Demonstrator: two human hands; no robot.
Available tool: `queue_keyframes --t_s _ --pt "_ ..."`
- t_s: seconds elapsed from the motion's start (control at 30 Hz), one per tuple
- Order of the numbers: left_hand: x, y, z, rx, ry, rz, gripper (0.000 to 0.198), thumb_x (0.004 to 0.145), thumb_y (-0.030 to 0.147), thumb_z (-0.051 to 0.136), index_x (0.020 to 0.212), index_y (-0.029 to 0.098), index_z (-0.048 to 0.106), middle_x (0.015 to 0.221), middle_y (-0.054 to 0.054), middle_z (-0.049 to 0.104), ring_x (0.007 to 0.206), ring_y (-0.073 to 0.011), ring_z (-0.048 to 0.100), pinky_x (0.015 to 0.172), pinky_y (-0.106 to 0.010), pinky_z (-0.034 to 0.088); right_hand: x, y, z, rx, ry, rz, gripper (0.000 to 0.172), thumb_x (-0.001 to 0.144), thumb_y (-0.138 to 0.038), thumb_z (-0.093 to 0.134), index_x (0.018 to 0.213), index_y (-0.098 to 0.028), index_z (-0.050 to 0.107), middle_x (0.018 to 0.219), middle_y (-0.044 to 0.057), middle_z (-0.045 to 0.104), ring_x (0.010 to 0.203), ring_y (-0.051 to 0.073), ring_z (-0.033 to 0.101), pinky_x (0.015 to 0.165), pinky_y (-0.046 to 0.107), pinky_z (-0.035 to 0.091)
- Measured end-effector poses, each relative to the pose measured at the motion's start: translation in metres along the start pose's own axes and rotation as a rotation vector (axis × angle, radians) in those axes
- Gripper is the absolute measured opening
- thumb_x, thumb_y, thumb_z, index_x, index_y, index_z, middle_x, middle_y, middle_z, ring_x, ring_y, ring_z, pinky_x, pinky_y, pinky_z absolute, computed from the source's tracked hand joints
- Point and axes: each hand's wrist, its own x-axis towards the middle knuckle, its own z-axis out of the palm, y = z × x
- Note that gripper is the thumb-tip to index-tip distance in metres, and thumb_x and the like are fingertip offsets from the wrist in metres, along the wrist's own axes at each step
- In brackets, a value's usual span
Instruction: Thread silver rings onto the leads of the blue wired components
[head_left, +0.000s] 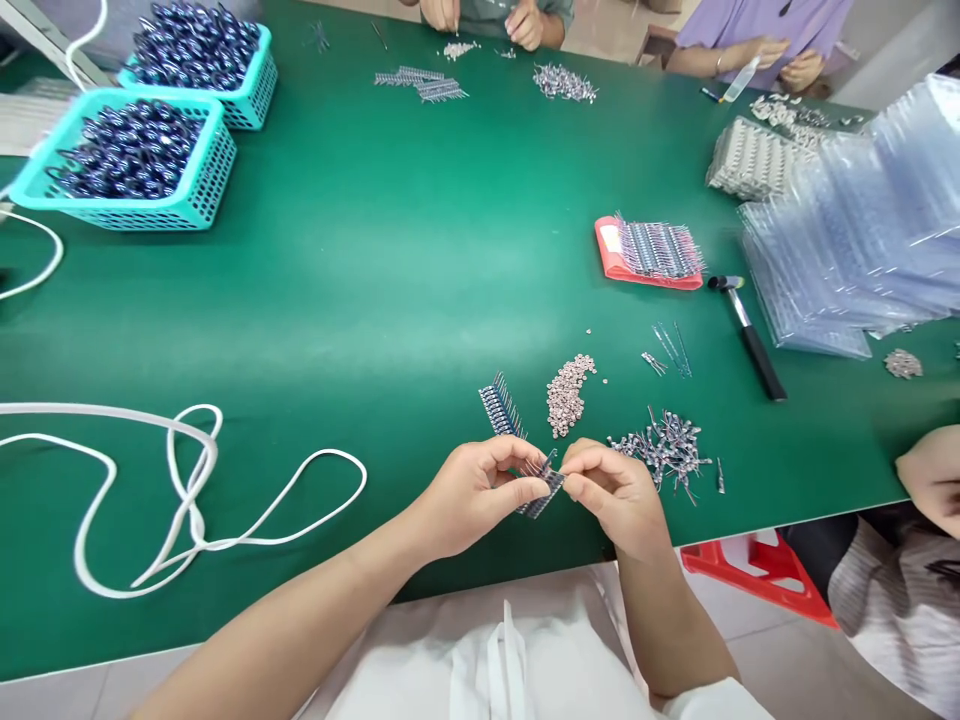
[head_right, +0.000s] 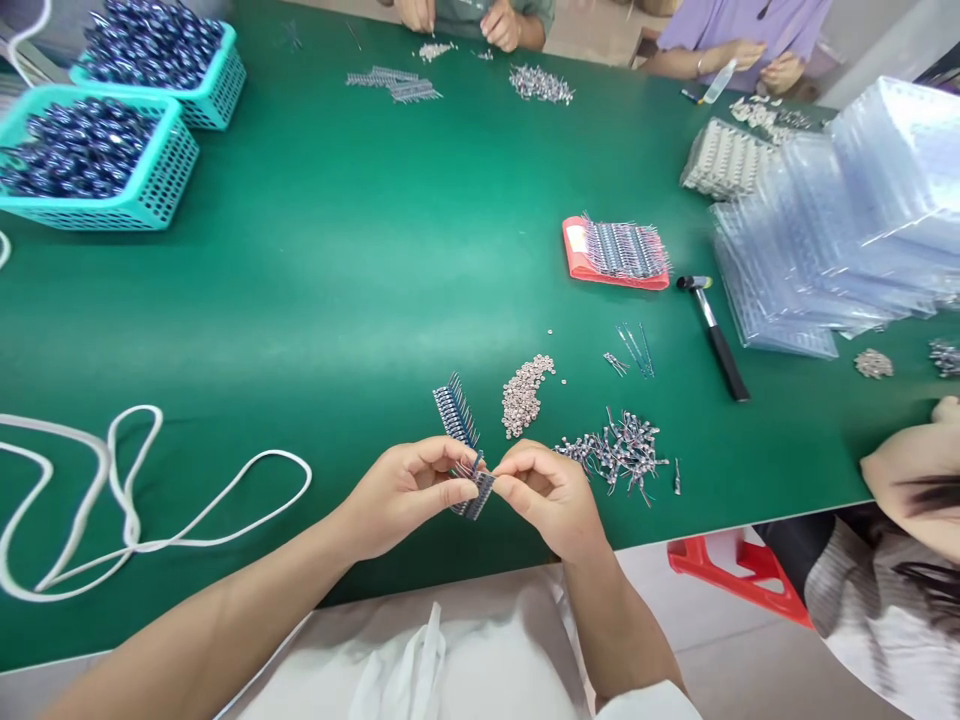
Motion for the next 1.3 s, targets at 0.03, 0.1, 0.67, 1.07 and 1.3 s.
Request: queue_keyframes --t_s 0.03,0.1,0.67,1.07,1.3 --pt "0.001 -0.001 0.000 0.001 0.007 -0.001 0.017 0.080 0.028 0.070 0.089 0.014 0.066 0.080 -0.003 0.067 0.070 -0.0151 0.062 0.068 -0.028 0.052 0.000 0.000 0.000 -0.009 0.001 -0.002 0.004 0.088 -0.024 0.069 0.088 -0.025 0.073 0.081 0.000 0.063 0.076 0.014 0.059 0.066 0.026 0.046" --pt "0.001 -0.003 -0.001 0.028 0.007 0.007 0.015 0.082 0.029 0.069 0.084 0.014 0.067 0.075 -0.002 0.065 0.068 -0.0146 0.060 0.066 -0.027 0.050 -0.001 0.000 -0.001 -0.034 -0.004 0.000 0.005 0.089 -0.024 0.068 0.089 -0.026 0.073 0.082 0.001 0.063 0.077 0.014 0.059 0.067 0.027 0.046" --pt "0.001 0.005 -0.003 0.267 -0.264 -0.016 0.015 0.085 0.026 0.064 0.081 0.013 0.071 0.073 -0.004 0.069 0.068 -0.0151 0.060 0.065 -0.025 0.046 -0.015 -0.008 -0.014 -0.323 -0.155 -0.047 0.012 0.086 -0.013 0.062 0.086 -0.024 0.067 0.077 0.001 0.061 0.071 0.014 0.056 0.063 0.028 0.044" --pt "0.007 0.005 -0.016 0.059 0.115 -0.009 0.017 0.084 0.033 0.066 0.082 0.016 0.063 0.076 -0.001 0.062 0.068 -0.0141 0.058 0.068 -0.027 0.049 0.000 -0.010 -0.039 -1.198 0.066 -0.220 0.020 0.092 -0.014 0.053 0.104 -0.023 0.066 0.093 0.006 0.064 0.088 0.022 0.059 0.076 0.036 0.049" --pt "0.007 0.003 -0.016 0.053 0.118 0.009 0.015 0.086 0.031 0.065 0.084 0.017 0.065 0.077 -0.001 0.063 0.069 -0.0136 0.058 0.069 -0.027 0.050 0.019 -0.001 -0.017 -1.259 -0.062 -0.321 0.017 0.096 -0.015 0.052 0.100 -0.020 0.068 0.090 0.007 0.064 0.083 0.020 0.056 0.076 0.036 0.047"
